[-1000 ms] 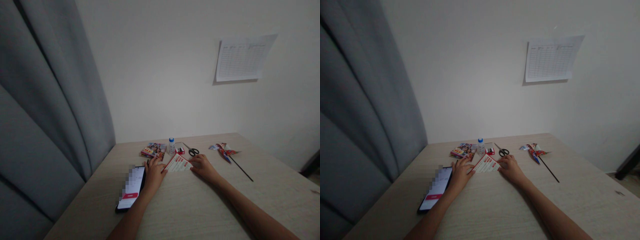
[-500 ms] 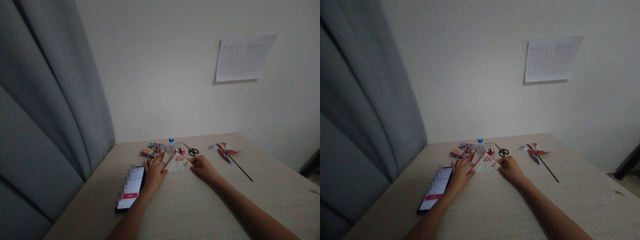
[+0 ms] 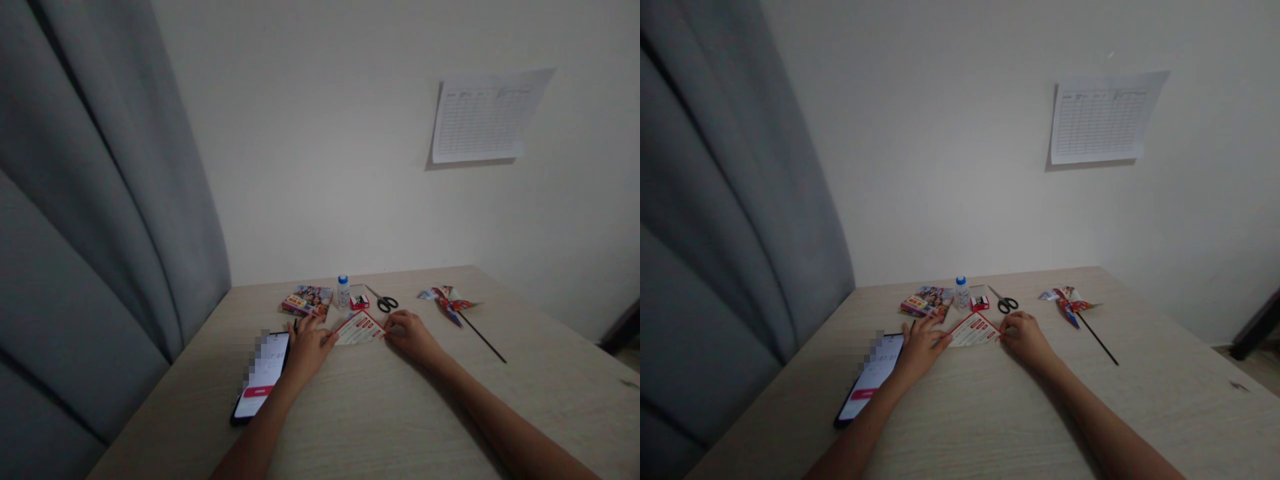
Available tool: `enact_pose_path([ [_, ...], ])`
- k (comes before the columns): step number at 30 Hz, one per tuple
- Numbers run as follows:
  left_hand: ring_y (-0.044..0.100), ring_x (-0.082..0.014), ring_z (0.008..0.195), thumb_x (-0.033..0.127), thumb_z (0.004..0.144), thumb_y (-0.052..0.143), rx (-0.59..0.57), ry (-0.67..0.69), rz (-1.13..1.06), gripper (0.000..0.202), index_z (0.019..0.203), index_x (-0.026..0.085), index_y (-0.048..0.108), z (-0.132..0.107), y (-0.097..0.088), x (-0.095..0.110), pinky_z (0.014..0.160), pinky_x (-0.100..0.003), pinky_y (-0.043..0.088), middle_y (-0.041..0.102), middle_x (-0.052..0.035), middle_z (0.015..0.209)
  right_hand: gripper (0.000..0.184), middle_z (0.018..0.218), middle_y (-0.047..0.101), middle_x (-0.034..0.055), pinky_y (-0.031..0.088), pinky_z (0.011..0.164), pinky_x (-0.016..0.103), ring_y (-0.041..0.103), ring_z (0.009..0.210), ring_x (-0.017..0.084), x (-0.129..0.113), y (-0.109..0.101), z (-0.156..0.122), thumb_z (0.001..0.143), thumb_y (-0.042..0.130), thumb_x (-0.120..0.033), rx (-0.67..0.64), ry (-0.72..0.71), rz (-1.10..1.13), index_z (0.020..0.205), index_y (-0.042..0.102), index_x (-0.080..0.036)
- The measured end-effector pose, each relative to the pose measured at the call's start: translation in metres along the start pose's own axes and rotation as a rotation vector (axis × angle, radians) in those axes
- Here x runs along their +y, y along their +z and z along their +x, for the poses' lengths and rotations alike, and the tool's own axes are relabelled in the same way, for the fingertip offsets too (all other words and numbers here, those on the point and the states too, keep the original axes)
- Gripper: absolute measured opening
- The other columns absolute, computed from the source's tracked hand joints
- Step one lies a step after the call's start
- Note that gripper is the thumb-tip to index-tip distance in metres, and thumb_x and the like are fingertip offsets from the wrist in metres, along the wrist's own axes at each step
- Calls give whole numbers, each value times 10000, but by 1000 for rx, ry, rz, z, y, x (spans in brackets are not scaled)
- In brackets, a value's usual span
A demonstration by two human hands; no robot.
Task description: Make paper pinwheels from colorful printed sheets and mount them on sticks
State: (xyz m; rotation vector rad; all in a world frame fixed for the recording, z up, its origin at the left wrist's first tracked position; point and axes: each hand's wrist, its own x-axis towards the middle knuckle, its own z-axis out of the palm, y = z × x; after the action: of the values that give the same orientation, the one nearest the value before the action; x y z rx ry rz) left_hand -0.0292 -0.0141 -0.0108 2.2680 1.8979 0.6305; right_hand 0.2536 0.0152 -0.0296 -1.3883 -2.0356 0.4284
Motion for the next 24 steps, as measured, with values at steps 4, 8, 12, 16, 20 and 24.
enact_pose_path([
  [4, 371, -287, 1386, 437, 999, 381, 15, -20, -20, 407, 978, 303, 764, 1, 3, -3, 1132, -703, 23, 573, -15, 1414, 138, 1063, 709, 90, 420, 1001, 417, 618, 1074, 258, 1, -1, -1, 732, 643, -223, 1, -46, -23, 813, 755, -230],
  [8, 362, -281, 1394, 450, 995, 379, -1, -43, -38, 402, 1048, 304, 750, 2, 3, -6, 1137, -694, 1, 568, -20, 1421, 122, 1054, 737, 85, 403, 1032, 457, 612, 1138, 281, -1, -7, -3, 742, 663, -277, -48, -64, -28, 791, 770, -246],
  [12, 323, -316, 1414, 502, 947, 470, -55, -26, -2, 357, 892, 345, 786, 1, -1, -6, 1130, -701, -25, 547, 23, 1439, 133, 1048, 755, 63, 404, 1045, 456, 608, 1159, 279, 0, -15, -2, 750, 667, -290, -130, -57, 27, 800, 787, -263],
  [16, 313, -340, 1419, 553, 891, 546, -93, -26, 7, 276, 955, 411, 774, 0, -4, -8, 1120, -716, -2, 517, 29, 1465, 160, 1025, 766, 65, 416, 1039, 430, 607, 1153, 274, 4, -17, 0, 770, 648, -303, -168, -49, 137, 786, 795, -241],
  [20, 278, -358, 1438, 580, 804, 649, -136, 11, 5, 297, 1042, 432, 748, -2, -7, -12, 1121, -715, 0, 464, 16, 1509, 182, 1037, 760, 70, 454, 989, 404, 642, 1063, 258, 3, -15, 0, 790, 622, -302, -148, -84, 144, 732, 775, -221],
  [24, 258, -374, 1446, 569, 708, 750, -167, 50, 32, 417, 1100, 430, 724, -4, -9, -12, 1113, -724, -24, 436, 0, 1528, 124, 1053, 745, 67, 455, 973, 387, 641, 1033, 248, -3, -13, -2, 758, 652, -274, -145, -108, 79, 734, 762, -220],
])
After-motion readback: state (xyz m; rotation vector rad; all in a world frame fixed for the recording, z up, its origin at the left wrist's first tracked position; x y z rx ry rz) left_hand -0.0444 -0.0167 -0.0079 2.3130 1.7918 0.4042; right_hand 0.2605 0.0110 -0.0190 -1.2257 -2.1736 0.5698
